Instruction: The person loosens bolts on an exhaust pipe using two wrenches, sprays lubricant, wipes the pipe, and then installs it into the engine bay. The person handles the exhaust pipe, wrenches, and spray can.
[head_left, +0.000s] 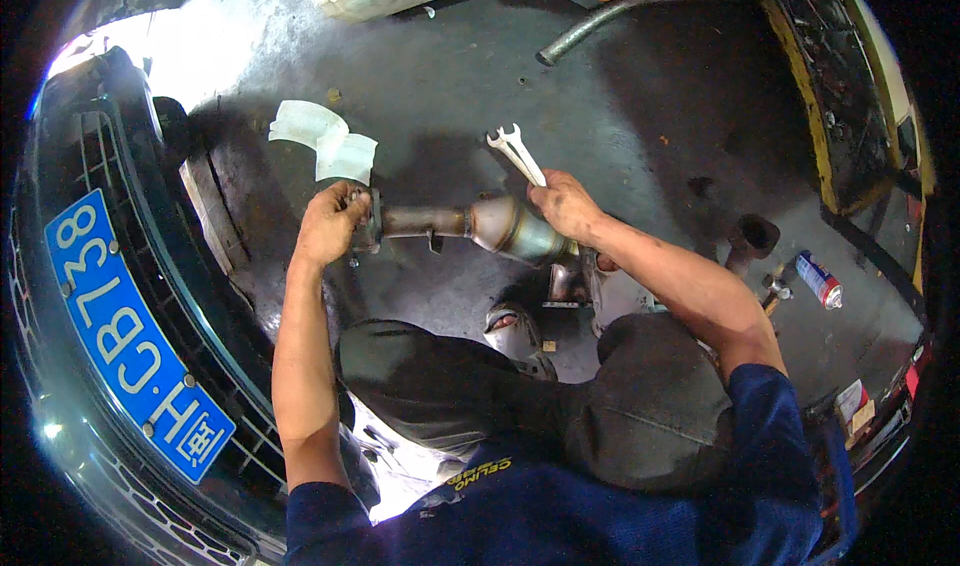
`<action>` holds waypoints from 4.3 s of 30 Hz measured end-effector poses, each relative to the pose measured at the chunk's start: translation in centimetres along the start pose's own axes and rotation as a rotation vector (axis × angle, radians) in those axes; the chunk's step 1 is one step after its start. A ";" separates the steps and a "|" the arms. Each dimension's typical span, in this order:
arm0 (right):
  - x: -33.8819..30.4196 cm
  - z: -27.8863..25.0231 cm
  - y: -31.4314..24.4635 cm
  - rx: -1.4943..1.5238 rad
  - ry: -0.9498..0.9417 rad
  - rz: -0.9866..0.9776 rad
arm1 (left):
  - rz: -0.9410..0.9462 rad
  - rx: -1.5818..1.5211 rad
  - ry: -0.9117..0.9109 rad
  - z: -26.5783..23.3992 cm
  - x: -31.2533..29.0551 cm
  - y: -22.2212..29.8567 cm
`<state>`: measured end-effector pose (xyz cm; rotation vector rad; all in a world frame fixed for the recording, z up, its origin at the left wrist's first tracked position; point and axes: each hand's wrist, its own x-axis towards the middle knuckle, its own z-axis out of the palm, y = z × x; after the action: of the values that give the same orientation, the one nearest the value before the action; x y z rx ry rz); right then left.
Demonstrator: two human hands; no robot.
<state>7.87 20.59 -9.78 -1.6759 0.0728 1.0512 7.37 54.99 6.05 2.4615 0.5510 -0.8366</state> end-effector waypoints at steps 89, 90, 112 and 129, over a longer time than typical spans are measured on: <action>-3.2 -1.6 -4.9 -0.446 -0.123 -0.210 | 0.323 0.215 0.087 1.5 1.4 -2.0; -3.3 -1.4 -4.5 -0.442 -0.121 -0.226 | 0.229 0.155 0.050 1.7 1.6 -2.1; -4.0 -0.9 -2.5 -0.451 -0.128 -0.235 | -0.053 0.035 0.045 1.4 1.8 -1.1; -3.6 -0.6 -1.9 -0.446 -0.104 -0.183 | 0.110 0.055 0.164 2.4 1.9 -1.9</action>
<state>7.06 19.20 -5.96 -1.9750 -0.4026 1.0638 6.66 55.58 2.58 2.6004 0.4505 -0.6178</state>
